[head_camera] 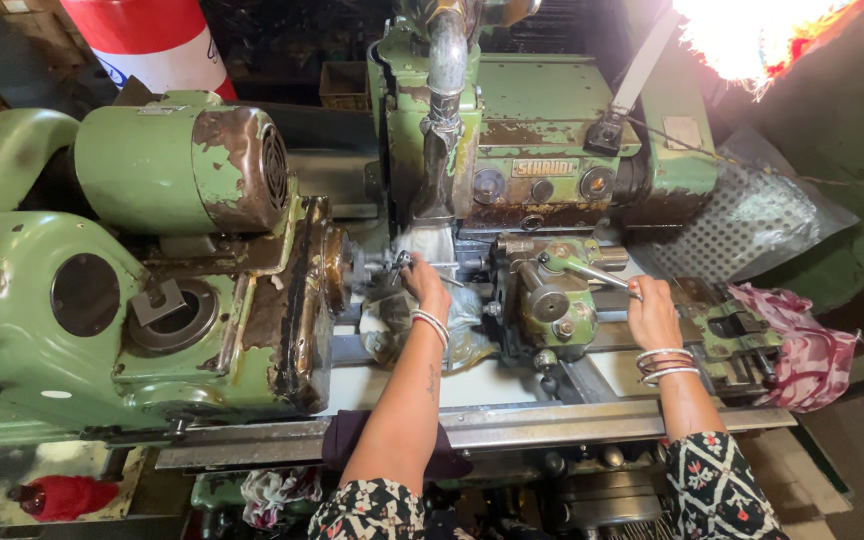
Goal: The person repeatedly picks metal rods from a green bin, inserts them into a lathe chuck, operates the machine to machine the rods, and then removes the finished pieces. The process is repeated multiple times throughout the clip.
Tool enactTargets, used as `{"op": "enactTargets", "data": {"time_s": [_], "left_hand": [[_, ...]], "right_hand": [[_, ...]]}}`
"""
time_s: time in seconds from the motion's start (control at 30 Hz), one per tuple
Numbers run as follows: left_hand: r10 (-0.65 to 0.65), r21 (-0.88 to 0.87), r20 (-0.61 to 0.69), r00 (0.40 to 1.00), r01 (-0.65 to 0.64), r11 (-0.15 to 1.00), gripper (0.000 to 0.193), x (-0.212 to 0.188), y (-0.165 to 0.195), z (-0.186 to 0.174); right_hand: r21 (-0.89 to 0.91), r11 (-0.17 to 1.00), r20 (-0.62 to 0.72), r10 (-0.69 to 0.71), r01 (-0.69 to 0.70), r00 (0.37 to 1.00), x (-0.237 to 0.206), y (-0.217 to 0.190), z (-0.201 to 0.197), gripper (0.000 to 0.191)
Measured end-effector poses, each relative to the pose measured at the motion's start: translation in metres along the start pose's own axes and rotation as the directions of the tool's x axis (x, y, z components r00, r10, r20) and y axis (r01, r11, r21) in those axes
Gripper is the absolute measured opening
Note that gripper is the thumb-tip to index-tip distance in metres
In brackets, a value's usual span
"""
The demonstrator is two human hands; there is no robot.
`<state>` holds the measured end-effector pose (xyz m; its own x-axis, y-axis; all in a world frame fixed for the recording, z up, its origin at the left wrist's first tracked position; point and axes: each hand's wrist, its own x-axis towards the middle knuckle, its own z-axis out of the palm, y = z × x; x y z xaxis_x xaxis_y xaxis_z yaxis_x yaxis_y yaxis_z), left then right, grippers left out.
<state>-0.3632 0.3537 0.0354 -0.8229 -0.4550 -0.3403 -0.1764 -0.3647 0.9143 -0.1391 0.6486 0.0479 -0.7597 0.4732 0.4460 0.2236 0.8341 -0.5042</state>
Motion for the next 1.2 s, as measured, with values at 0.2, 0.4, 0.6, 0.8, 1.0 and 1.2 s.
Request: {"op": "enactTargets", "data": {"time_s": [0.2, 0.4, 0.6, 0.8, 1.0, 1.2], "left_hand": [[-0.029, -0.050, 0.040, 0.999, 0.031, 0.998, 0.048, -0.003, 0.004, -0.002], [0.003, -0.089, 0.049, 0.999, 0.002, 0.996, 0.045, 0.000, 0.002, -0.001], [0.023, -0.233, 0.079, 0.997, -0.004, 0.973, 0.037, 0.005, 0.001, -0.001], [-0.010, -0.477, 0.115, 0.993, 0.064, 0.876, 0.040, 0.021, 0.006, -0.011], [-0.048, -0.489, -0.020, 0.999, 0.033, 0.871, 0.044, 0.022, -0.001, -0.007], [-0.238, -0.422, 0.107, 0.965, 0.261, 0.868, 0.039, 0.028, -0.011, -0.012]], "right_hand": [[-0.015, 1.000, 0.010, 0.005, -0.005, 1.000, 0.001, -0.002, -0.002, 0.021], [-0.016, 1.000, 0.017, 0.010, -0.010, 1.000, -0.001, -0.004, -0.002, 0.021], [-0.023, 1.000, 0.029, -0.010, 0.010, 1.000, 0.008, 0.005, -0.002, 0.020], [-0.225, 0.974, 0.161, 0.057, -0.019, 0.985, 0.006, -0.008, -0.003, 0.026], [-0.312, 0.947, 0.227, 0.158, -0.082, 0.961, 0.006, -0.010, 0.002, 0.028], [-0.232, 0.970, 0.309, 0.007, 0.069, 0.951, 0.056, 0.025, -0.008, 0.028]]}}
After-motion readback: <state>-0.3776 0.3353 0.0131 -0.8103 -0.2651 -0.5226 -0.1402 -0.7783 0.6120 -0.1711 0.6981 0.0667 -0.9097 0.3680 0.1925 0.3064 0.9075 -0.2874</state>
